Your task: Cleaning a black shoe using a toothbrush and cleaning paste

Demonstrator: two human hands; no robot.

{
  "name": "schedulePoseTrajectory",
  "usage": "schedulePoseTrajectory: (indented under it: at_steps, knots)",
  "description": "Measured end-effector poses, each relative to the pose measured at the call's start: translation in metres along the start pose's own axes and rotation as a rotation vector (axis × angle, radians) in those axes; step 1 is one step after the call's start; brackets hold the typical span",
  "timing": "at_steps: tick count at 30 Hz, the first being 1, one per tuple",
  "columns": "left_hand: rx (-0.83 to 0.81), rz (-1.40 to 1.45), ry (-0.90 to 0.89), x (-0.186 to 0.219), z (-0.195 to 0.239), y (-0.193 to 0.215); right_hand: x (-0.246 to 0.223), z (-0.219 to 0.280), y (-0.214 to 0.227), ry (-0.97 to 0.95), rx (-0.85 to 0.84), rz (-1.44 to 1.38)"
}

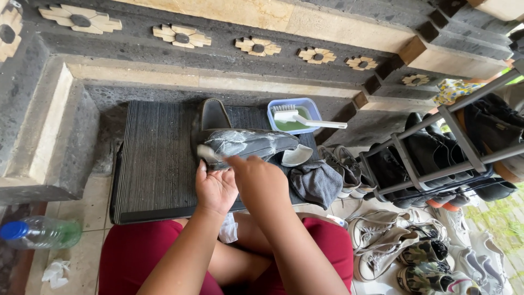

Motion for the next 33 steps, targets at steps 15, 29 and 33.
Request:
schedulePoseTrajectory:
  at_steps: [15,29,33]
  knots:
    - [0.024,-0.046,-0.023,0.005,-0.023,0.035,-0.004,-0.021,-0.022,0.036,0.024,0.076]
    - [0.014,-0.037,-0.004,0.002,-0.028,0.040,-0.010,-0.019,-0.014,-0.017,-0.030,0.019]
    - [-0.004,-0.003,0.026,0.001,-0.007,0.013,-0.004,-0.016,-0.022,-0.028,-0.060,-0.042]
Point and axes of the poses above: each hand's wrist, its own z-axis away from the middle knuckle, its own y-axis out of the back of the hand, x = y × z, the point moved 7 cm from there along -z, towards the middle knuckle, and after that the axes turned 7 degrees about y, right-handed, at the moved point
